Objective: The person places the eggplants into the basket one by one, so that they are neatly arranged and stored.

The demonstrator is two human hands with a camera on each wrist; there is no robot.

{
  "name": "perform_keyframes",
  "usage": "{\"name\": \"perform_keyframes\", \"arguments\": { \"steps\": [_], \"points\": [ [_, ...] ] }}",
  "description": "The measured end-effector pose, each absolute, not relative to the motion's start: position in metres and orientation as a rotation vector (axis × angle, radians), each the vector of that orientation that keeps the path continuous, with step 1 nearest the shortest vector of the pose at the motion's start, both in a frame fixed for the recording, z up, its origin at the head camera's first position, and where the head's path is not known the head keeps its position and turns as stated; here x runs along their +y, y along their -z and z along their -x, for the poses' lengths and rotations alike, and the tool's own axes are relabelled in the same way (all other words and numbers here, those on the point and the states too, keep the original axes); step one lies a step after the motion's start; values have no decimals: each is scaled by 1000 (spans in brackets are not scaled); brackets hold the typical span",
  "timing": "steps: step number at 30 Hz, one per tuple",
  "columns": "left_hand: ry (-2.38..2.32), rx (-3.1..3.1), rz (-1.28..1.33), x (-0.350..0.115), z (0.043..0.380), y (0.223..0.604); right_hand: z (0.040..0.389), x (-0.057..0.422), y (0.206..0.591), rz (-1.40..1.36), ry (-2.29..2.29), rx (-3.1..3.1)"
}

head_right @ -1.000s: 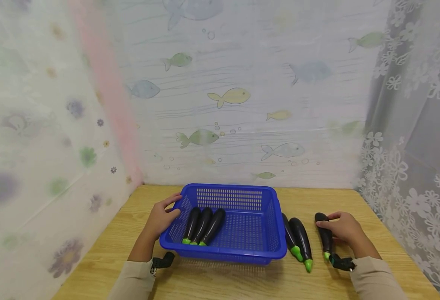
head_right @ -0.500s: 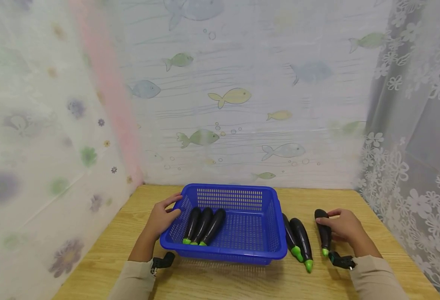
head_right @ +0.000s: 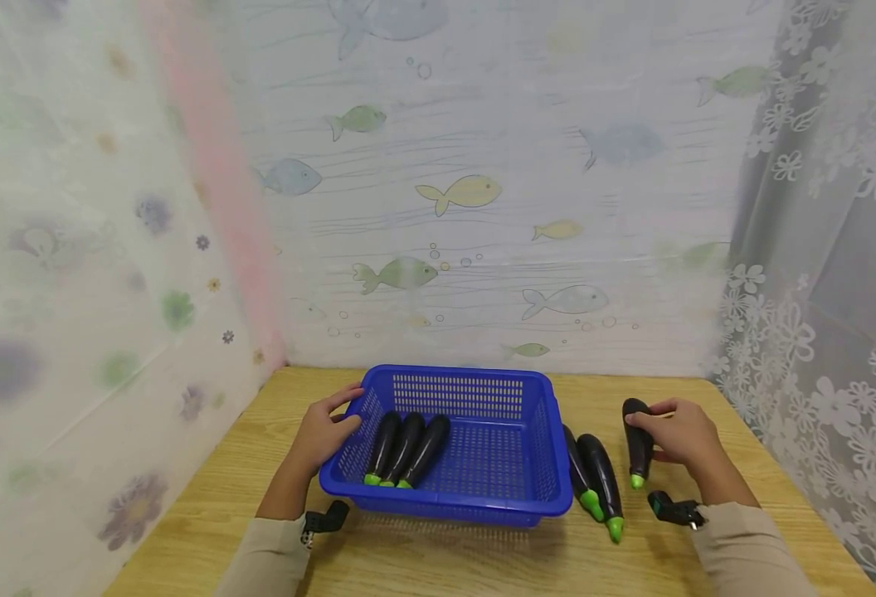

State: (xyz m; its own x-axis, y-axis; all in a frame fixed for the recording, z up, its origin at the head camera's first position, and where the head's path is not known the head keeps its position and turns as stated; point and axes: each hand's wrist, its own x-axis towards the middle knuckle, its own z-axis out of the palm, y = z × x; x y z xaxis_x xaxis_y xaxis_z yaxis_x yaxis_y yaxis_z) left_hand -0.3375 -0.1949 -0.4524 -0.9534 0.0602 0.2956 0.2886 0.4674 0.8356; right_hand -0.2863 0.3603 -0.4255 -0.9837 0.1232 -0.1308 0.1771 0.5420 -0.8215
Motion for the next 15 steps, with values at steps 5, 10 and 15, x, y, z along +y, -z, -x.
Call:
{"name": "perform_keyframes", "arguments": {
  "steps": [5, 10, 15],
  "points": [
    [1500, -2480, 312, -194, 337, 452, 287, 353, 416, -266, 1472, 2757],
    [1523, -2482, 296, -193, 336, 451, 287, 344, 408, -215, 1459, 2813],
    [1525, -2475, 301, -193, 335, 451, 287, 334, 400, -173, 1454, 2847]
  ]
}}
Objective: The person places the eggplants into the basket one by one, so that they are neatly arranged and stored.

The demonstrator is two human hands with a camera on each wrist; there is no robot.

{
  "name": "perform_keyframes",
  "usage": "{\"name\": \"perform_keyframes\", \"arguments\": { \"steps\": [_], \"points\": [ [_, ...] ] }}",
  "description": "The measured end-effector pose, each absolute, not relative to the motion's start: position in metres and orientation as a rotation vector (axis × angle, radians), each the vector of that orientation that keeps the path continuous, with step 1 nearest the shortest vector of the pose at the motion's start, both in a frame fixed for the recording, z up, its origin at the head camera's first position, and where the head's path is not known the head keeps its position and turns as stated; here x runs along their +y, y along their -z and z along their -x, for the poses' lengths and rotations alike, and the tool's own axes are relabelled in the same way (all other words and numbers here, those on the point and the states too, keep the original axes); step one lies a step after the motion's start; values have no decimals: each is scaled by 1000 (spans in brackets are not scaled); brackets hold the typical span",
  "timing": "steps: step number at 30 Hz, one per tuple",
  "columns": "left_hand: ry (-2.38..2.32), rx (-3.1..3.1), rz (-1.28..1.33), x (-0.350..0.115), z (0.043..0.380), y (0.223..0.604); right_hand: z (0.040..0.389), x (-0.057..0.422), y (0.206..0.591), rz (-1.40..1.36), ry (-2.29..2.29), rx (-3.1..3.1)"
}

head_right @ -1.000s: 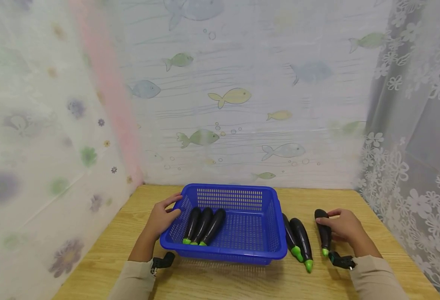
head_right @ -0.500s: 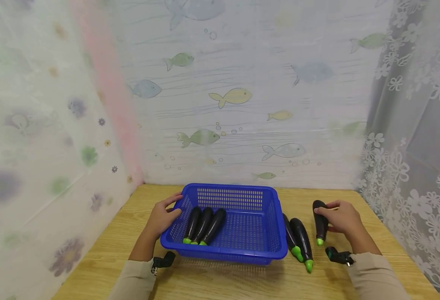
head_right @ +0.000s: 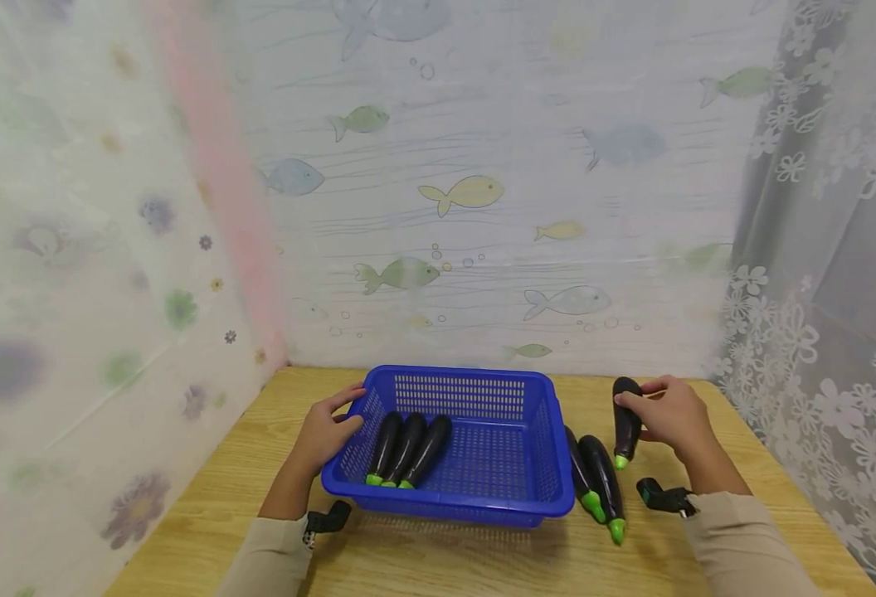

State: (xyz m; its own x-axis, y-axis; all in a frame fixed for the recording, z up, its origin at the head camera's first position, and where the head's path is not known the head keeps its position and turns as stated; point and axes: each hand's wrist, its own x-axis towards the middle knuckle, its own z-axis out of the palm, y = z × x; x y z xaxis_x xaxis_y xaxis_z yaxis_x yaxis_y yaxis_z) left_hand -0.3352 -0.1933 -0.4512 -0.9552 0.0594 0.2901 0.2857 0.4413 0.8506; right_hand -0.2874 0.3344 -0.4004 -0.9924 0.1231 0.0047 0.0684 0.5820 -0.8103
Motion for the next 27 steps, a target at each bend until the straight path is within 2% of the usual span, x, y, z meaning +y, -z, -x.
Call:
{"name": "perform_keyframes", "arguments": {
  "steps": [19, 27],
  "points": [
    [1526, -2474, 296, -195, 340, 453, 291, 299, 374, 104, -1480, -2728],
    [1530, -2479, 301, -196, 338, 456, 297, 281, 374, 85, -1498, -2754]
  ]
}}
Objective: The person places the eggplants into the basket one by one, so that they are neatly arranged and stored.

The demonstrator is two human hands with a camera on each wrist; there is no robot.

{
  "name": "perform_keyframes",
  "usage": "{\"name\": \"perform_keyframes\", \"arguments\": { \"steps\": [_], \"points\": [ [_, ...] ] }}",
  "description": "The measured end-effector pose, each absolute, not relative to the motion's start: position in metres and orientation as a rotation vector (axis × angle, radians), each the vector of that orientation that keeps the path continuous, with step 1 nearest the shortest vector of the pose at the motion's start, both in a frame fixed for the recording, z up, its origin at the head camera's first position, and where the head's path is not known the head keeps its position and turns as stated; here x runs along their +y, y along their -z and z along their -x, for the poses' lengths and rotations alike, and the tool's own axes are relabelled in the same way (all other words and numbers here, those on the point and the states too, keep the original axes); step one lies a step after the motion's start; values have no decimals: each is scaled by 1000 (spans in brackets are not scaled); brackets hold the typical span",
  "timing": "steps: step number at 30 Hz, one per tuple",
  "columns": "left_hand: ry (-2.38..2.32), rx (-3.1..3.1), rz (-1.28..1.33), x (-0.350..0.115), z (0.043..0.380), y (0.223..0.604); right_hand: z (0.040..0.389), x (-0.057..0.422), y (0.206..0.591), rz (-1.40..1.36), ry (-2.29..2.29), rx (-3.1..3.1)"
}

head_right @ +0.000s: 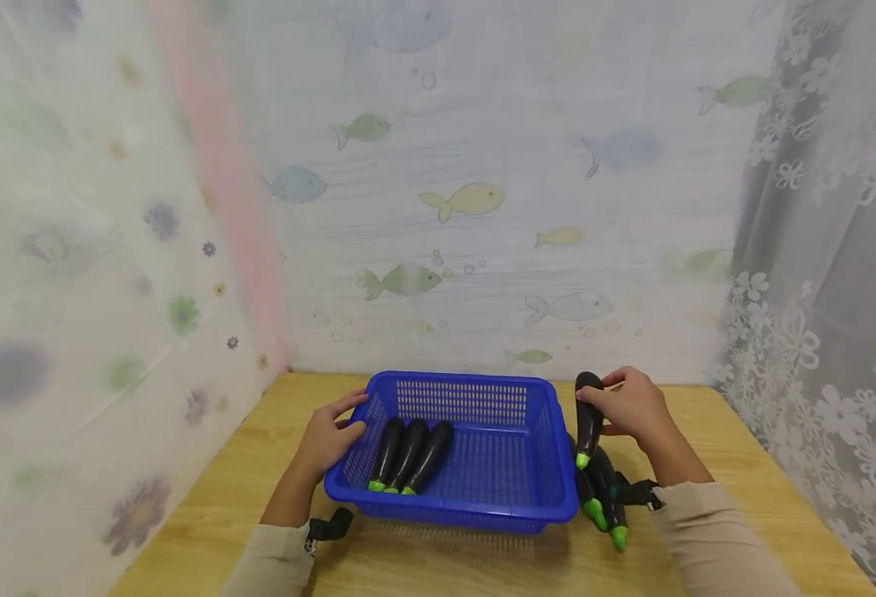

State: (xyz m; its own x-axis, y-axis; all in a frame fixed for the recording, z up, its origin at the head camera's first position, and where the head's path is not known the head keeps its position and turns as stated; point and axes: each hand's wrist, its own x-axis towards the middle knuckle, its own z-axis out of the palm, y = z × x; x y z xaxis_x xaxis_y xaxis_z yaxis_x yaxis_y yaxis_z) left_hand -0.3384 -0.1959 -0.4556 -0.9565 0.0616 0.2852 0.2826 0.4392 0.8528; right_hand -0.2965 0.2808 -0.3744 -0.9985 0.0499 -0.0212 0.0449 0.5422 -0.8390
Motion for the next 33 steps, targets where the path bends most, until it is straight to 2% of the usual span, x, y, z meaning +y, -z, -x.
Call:
{"name": "perform_keyframes", "arguments": {
  "steps": [17, 33],
  "points": [
    [1516, -2502, 255, -201, 331, 462, 305, 243, 389, 62, -1566, -2743],
    [1526, -2481, 263, -194, 339, 462, 314, 218, 384, 73, -1488, -2784]
  ]
}}
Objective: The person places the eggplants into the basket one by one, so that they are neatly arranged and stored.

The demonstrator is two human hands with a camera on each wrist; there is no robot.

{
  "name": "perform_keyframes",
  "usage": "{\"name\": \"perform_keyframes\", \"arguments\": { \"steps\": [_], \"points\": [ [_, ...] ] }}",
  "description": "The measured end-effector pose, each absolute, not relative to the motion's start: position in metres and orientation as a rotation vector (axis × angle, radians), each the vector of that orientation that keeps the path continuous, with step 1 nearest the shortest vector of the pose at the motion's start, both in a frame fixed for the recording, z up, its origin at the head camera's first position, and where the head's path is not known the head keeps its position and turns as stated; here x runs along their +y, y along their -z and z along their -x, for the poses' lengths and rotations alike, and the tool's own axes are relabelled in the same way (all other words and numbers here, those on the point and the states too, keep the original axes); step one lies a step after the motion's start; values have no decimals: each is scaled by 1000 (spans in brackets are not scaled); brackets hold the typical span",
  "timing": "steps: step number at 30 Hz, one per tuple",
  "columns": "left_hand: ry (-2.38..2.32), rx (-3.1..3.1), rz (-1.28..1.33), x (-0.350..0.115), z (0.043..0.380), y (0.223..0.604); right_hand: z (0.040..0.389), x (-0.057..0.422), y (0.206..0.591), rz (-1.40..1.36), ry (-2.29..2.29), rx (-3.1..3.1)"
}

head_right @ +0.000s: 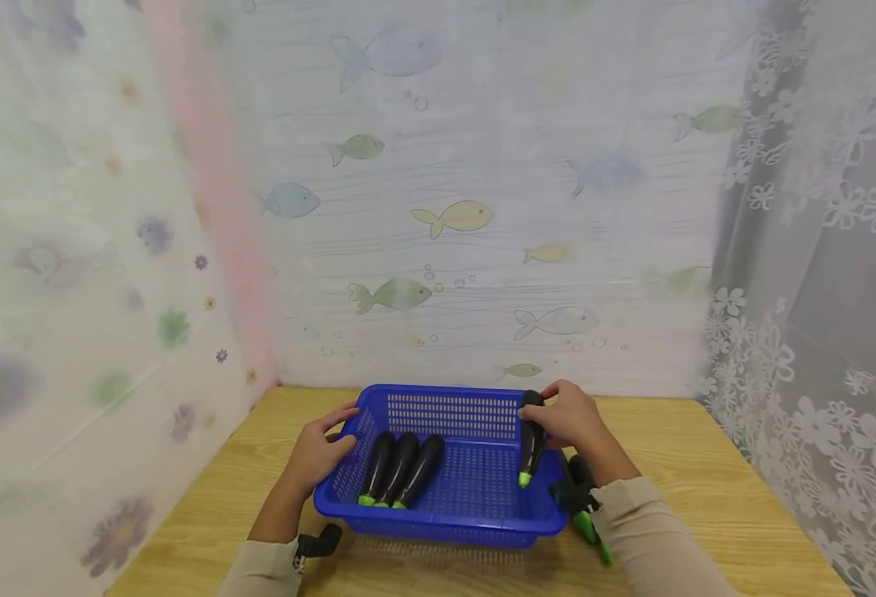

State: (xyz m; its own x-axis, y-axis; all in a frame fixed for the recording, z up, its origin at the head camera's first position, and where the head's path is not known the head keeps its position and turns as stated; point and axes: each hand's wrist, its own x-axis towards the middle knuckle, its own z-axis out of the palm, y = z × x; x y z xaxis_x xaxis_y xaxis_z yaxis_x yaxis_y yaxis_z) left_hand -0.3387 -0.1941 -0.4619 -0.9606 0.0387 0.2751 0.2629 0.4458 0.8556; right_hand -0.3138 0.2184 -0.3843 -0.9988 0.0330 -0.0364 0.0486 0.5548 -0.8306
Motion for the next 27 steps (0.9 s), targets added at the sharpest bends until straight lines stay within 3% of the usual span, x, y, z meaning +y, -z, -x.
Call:
{"name": "perform_keyframes", "arguments": {
  "steps": [27],
  "points": [
    [1522, -2495, 255, -195, 340, 460, 333, 178, 390, 32, 1311, 2789]
  ]
}}
